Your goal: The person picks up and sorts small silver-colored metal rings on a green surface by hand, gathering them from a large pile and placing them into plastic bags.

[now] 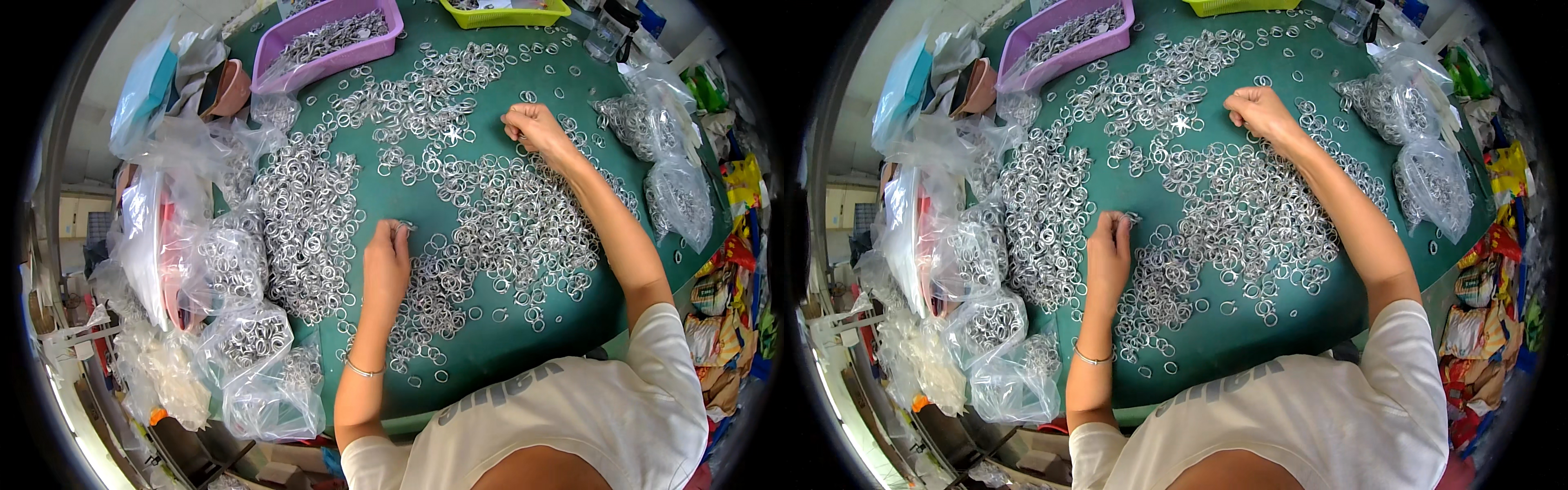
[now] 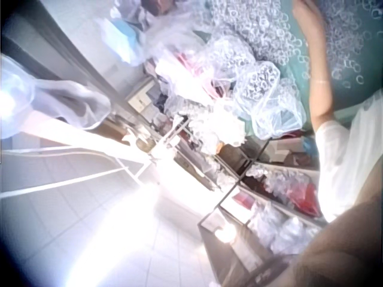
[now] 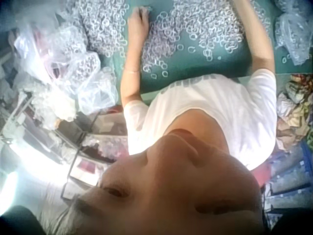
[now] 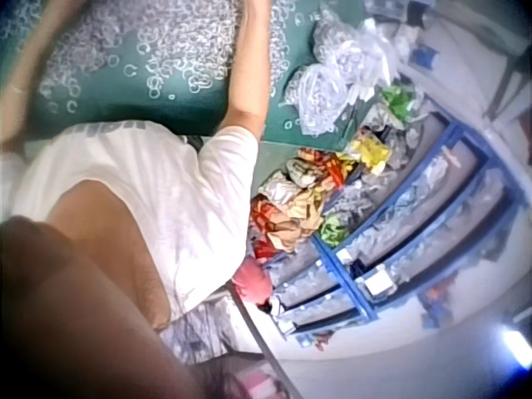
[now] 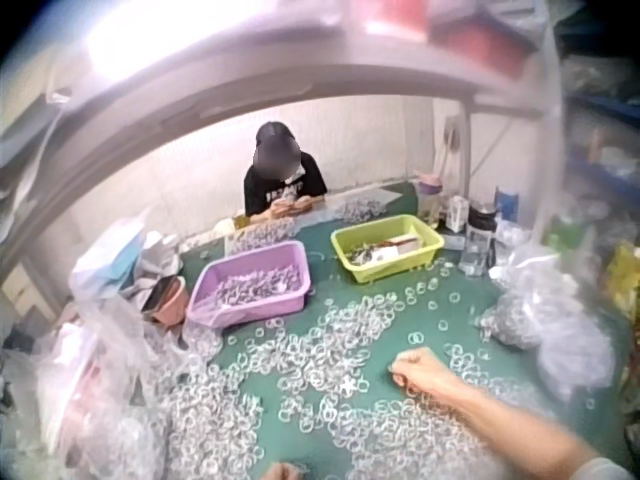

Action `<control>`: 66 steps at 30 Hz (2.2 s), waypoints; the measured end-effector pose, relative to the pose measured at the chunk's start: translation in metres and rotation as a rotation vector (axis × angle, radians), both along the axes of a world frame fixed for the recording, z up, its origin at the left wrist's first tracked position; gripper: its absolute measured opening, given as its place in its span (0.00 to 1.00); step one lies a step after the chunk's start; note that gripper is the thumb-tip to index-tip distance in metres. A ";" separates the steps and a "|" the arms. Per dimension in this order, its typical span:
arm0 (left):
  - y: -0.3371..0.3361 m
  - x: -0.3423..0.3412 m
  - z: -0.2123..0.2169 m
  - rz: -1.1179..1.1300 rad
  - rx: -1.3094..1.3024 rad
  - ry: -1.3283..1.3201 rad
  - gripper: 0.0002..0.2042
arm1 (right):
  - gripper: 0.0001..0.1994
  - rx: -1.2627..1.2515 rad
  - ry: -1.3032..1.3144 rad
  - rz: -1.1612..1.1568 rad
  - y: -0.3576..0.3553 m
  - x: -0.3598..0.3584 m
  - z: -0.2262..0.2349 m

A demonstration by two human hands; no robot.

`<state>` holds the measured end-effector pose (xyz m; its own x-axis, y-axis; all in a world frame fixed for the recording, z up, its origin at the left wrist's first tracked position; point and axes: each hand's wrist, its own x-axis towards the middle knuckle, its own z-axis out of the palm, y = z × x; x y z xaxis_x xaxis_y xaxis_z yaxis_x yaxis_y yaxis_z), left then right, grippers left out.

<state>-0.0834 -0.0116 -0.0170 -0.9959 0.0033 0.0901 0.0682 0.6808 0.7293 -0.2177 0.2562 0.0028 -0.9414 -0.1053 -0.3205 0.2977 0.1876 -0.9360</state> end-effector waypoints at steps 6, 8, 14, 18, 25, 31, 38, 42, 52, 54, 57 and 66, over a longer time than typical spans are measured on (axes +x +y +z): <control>0.006 0.001 0.012 -0.002 -0.041 -0.024 0.04 | 0.18 0.038 -0.072 0.011 0.004 -0.007 -0.005; 0.002 0.001 0.007 -0.005 0.066 -0.027 0.04 | 0.18 0.272 0.204 0.044 0.007 -0.010 -0.019; -0.002 0.002 0.006 0.133 0.929 -0.497 0.08 | 0.11 0.947 0.531 0.117 -0.017 0.008 -0.003; 0.002 0.005 0.007 0.136 1.128 -0.559 0.10 | 0.11 0.982 0.570 0.123 -0.019 0.010 -0.013; 0.004 0.009 0.003 0.132 1.070 -0.551 0.11 | 0.09 1.212 0.803 0.176 -0.020 0.006 -0.020; 0.012 0.008 0.006 0.133 1.081 -0.536 0.12 | 0.09 1.291 0.822 0.242 -0.020 -0.009 -0.036; 0.010 0.014 0.010 0.127 1.009 -0.529 0.11 | 0.08 1.051 0.542 0.166 -0.004 -0.013 -0.019; 0.013 0.016 0.015 0.074 0.986 -0.557 0.11 | 0.09 0.414 0.266 0.118 0.007 -0.026 -0.026; 0.012 -0.011 0.013 0.160 0.806 -0.365 0.09 | 0.13 0.398 0.345 0.056 -0.003 -0.029 -0.041; -0.005 -0.034 -0.005 0.175 0.579 -0.203 0.10 | 0.16 0.725 0.401 0.234 -0.031 -0.014 -0.031; 0.004 -0.074 -0.002 0.185 0.243 -0.050 0.11 | 0.14 0.920 0.432 0.339 -0.044 -0.010 -0.031; 0.015 -0.110 0.001 -0.051 -0.526 0.096 0.04 | 0.12 -0.607 -0.248 0.202 -0.002 -0.002 -0.002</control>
